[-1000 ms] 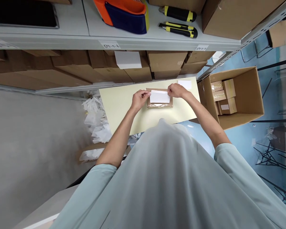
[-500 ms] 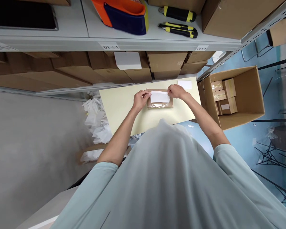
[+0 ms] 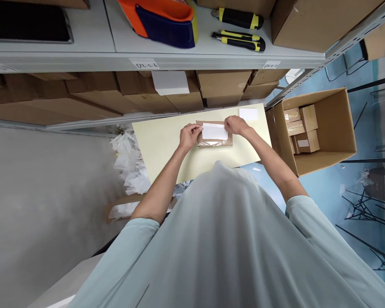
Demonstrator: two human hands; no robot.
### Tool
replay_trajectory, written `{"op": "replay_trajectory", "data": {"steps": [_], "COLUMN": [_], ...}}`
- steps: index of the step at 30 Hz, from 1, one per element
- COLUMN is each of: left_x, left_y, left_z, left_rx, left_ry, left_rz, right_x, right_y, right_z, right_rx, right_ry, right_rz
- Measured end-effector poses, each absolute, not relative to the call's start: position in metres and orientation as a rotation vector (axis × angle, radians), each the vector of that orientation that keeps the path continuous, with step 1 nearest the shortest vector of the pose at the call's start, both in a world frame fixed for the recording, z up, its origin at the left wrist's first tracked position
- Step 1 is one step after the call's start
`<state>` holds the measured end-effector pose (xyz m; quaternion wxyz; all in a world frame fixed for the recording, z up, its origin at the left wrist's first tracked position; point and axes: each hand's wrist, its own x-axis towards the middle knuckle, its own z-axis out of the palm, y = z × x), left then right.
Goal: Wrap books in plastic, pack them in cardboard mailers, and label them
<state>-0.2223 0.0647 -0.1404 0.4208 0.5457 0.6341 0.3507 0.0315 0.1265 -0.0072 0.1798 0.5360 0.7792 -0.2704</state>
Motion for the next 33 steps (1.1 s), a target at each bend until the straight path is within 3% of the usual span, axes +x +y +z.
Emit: {"op": "replay_trajectory", "data": {"steps": [22,33], "left_x": [-0.219,-0.2], "left_y": [0.05,0.055], "left_z": [-0.152,-0.151], "left_rx": [1.397,1.495], "left_ry": [1.627,1.814], "left_rz": [0.773,0.689], "right_x": [0.031,0.027], "right_y": [0.111,0.096], "right_z": [-0.034,-0.073], "right_rx": [1.611,1.984], "right_ry": [2.155,2.018], "right_rz": [-0.768,-0.907]}}
